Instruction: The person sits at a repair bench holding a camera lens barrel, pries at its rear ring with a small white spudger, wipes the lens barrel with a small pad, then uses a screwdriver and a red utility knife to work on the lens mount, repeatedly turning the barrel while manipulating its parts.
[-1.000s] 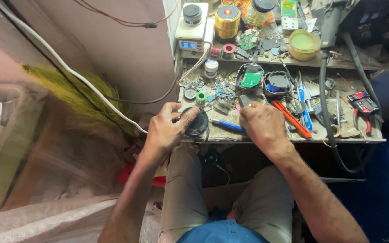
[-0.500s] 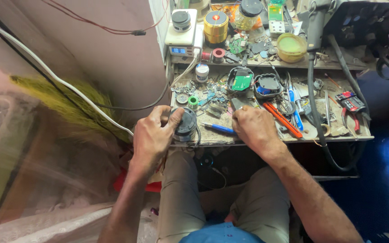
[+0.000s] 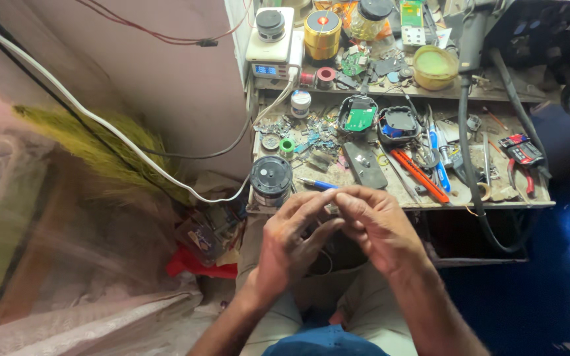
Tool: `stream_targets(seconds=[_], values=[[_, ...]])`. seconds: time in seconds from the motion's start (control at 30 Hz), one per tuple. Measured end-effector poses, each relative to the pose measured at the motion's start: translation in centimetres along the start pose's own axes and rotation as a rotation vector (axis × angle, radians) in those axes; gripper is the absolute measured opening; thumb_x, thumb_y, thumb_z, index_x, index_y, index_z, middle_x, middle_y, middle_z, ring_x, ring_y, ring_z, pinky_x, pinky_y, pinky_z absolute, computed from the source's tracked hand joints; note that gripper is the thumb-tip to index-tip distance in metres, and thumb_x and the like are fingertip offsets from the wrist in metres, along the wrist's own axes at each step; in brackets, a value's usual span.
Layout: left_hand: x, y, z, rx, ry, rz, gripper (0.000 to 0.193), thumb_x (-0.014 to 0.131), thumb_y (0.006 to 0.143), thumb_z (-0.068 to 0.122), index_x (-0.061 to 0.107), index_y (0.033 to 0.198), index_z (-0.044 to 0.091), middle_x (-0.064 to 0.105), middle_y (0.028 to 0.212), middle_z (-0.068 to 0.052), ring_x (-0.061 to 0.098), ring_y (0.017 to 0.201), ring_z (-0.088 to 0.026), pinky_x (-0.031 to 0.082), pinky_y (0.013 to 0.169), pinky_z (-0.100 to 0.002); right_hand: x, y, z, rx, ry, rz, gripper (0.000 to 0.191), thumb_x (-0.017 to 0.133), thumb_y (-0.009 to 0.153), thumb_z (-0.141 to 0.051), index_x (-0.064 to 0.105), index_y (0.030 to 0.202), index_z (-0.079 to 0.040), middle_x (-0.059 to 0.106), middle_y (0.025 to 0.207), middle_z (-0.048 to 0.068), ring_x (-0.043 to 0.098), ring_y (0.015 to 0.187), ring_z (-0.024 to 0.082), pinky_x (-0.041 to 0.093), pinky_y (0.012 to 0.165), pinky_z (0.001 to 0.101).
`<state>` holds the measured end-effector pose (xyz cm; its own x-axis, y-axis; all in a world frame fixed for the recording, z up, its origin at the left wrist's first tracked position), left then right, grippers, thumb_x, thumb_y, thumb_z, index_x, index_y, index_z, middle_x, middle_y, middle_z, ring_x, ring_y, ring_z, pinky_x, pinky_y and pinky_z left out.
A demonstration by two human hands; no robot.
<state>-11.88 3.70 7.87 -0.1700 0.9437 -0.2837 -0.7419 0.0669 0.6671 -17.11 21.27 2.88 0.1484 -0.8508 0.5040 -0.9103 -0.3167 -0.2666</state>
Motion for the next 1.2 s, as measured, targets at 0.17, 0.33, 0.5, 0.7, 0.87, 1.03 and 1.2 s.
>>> stream_targets(seconds=[0.17, 0.33, 0.5, 0.7, 0.87, 1.03, 1.2], values=[[0.6, 0.0, -0.6, 0.037, 0.008, 0.083, 0.036, 0.075, 0.092, -0.004, 0.069, 0.126, 0.005, 0.073, 0.110, -0.011, 0.075, 0.097, -0.023, 0.062, 0.082, -0.032, 0.2, -0.4, 0.6, 0.000, 0.046, -0.047, 0.020, 0.071, 0.095, -0.014, 0.074, 0.106, 0.003, 0.058, 0.072, -0.006, 0.045, 0.059, 0.001, 0.030, 0.049, 0.0179], [0.3, -0.2, -1.4, 0.012, 0.105, 0.185, 0.027, 0.078, 0.091, -0.002, 0.071, 0.116, 0.006, 0.075, 0.105, -0.010, 0.076, 0.093, -0.022, 0.062, 0.080, -0.030, 1.3, -0.6, 0.1, 0.022, 0.115, -0.092, 0.030, 0.067, 0.097, -0.012, 0.066, 0.124, 0.003, 0.061, 0.086, -0.001, 0.052, 0.071, 0.005, 0.042, 0.061, 0.0205], [-0.4, -0.6, -2.1, -0.273, -0.233, 0.220, 0.020, 0.073, 0.096, 0.001, 0.072, 0.116, 0.002, 0.078, 0.104, -0.011, 0.076, 0.091, -0.017, 0.062, 0.081, -0.030, 1.8, -0.5, -1.8, -0.052, 0.254, -0.115, 0.045, 0.055, 0.093, -0.007, 0.050, 0.137, 0.004, 0.067, 0.123, 0.019, 0.068, 0.111, 0.027, 0.054, 0.100, 0.0369], [0.0, -1.1, -3.3, -0.657, -0.796, 0.228, 0.019, 0.064, 0.097, 0.011, 0.064, 0.114, 0.002, 0.077, 0.110, -0.012, 0.077, 0.094, -0.017, 0.064, 0.083, -0.032, 1.6, -0.7, -1.6, -0.076, 0.293, -0.177, 0.023, 0.051, 0.106, -0.017, 0.056, 0.121, 0.000, 0.063, 0.132, 0.026, 0.062, 0.125, 0.034, 0.052, 0.106, 0.0467], [0.7, -2.5, -4.1, -0.736, -0.811, 0.192, 0.019, 0.068, 0.097, 0.009, 0.070, 0.112, -0.002, 0.077, 0.107, -0.013, 0.074, 0.090, -0.015, 0.062, 0.079, -0.030, 0.0, 0.1, 0.0, -0.140, 0.284, -0.068, 0.021, 0.058, 0.104, -0.019, 0.059, 0.119, -0.004, 0.067, 0.129, 0.019, 0.065, 0.108, 0.021, 0.053, 0.091, 0.0329], [1.7, -3.9, -5.1, -0.804, -0.749, 0.154, 0.022, 0.075, 0.094, 0.009, 0.075, 0.112, -0.004, 0.073, 0.087, -0.009, 0.068, 0.074, -0.012, 0.058, 0.070, -0.026, -2.5, -0.2, 1.9, -0.160, 0.286, -0.009, 0.024, 0.066, 0.100, -0.012, 0.061, 0.122, -0.003, 0.068, 0.123, 0.016, 0.064, 0.094, 0.014, 0.052, 0.084, 0.0269], [2.5, -4.9, -5.7, -0.825, -0.762, 0.116, 0.026, 0.073, 0.093, 0.011, 0.074, 0.115, -0.003, 0.075, 0.087, -0.007, 0.070, 0.074, -0.011, 0.059, 0.069, -0.026, -3.9, -1.1, 3.5, -0.149, 0.260, 0.058, 0.027, 0.069, 0.097, -0.010, 0.065, 0.123, -0.001, 0.069, 0.122, 0.019, 0.069, 0.092, 0.020, 0.056, 0.079, 0.0288]])
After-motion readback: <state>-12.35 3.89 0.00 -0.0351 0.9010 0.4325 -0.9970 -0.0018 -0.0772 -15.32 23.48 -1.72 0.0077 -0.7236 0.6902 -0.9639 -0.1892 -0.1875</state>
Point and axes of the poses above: each hand's wrist, its own y-axis towards the middle knuckle, its own x-axis out of the palm, z = x × y, the point moved 3 cm from there along y, towards the middle knuckle
